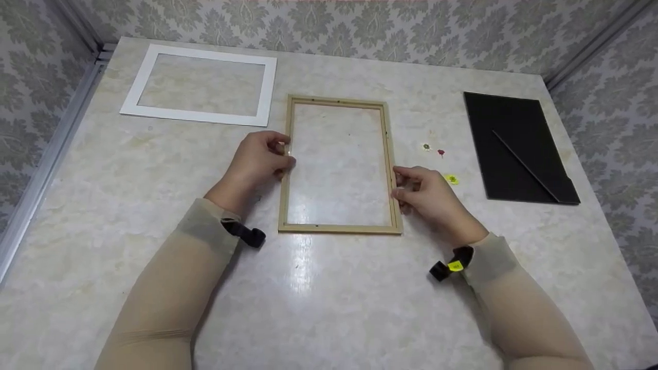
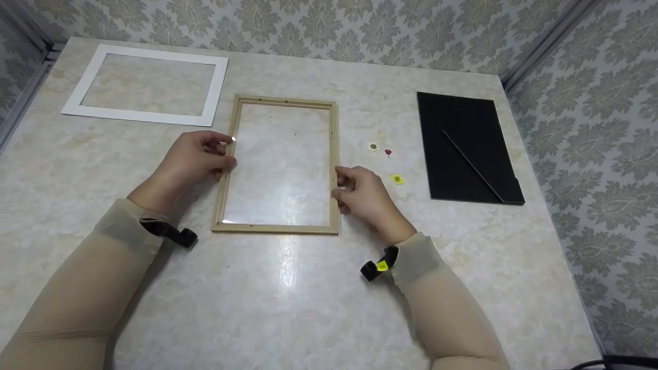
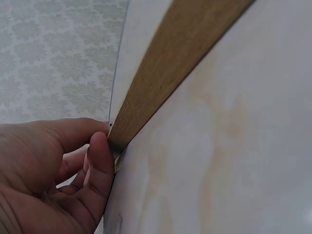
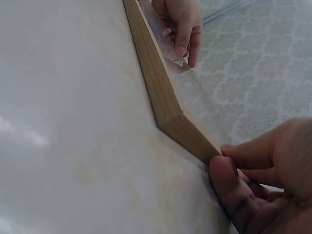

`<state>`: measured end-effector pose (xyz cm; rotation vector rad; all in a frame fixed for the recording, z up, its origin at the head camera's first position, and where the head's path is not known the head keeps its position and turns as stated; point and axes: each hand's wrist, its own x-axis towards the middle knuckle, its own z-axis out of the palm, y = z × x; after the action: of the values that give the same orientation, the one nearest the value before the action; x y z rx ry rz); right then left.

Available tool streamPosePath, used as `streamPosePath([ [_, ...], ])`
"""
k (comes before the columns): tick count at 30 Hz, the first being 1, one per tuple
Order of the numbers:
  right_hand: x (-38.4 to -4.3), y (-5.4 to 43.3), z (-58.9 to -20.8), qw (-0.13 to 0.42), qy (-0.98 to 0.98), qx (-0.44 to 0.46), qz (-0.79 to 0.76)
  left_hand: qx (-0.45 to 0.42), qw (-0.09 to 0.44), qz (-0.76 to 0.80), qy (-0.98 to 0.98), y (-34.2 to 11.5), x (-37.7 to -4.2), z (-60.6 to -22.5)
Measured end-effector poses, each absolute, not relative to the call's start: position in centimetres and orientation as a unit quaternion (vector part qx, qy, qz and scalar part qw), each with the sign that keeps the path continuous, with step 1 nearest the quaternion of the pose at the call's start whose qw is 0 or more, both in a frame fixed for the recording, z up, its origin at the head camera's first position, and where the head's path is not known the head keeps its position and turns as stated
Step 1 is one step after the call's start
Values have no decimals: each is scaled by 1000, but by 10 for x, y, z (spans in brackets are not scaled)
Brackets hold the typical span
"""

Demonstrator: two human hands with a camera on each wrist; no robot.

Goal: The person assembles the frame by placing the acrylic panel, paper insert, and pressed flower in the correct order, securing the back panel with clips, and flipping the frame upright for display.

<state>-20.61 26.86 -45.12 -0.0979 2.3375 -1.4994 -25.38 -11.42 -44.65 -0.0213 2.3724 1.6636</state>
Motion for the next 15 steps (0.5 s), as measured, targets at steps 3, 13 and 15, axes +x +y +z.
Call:
streamPosePath([
  [3, -205, 268, -450, 183, 824, -31, -536, -5, 124, 562, 818, -114, -253, -445],
  [13, -205, 269, -449, 186, 825, -30, -533, 57, 204, 511, 833, -129, -253, -434],
  [15, -205, 269, -449, 186, 824, -31, -534, 73, 221, 508, 830, -131, -253, -433],
])
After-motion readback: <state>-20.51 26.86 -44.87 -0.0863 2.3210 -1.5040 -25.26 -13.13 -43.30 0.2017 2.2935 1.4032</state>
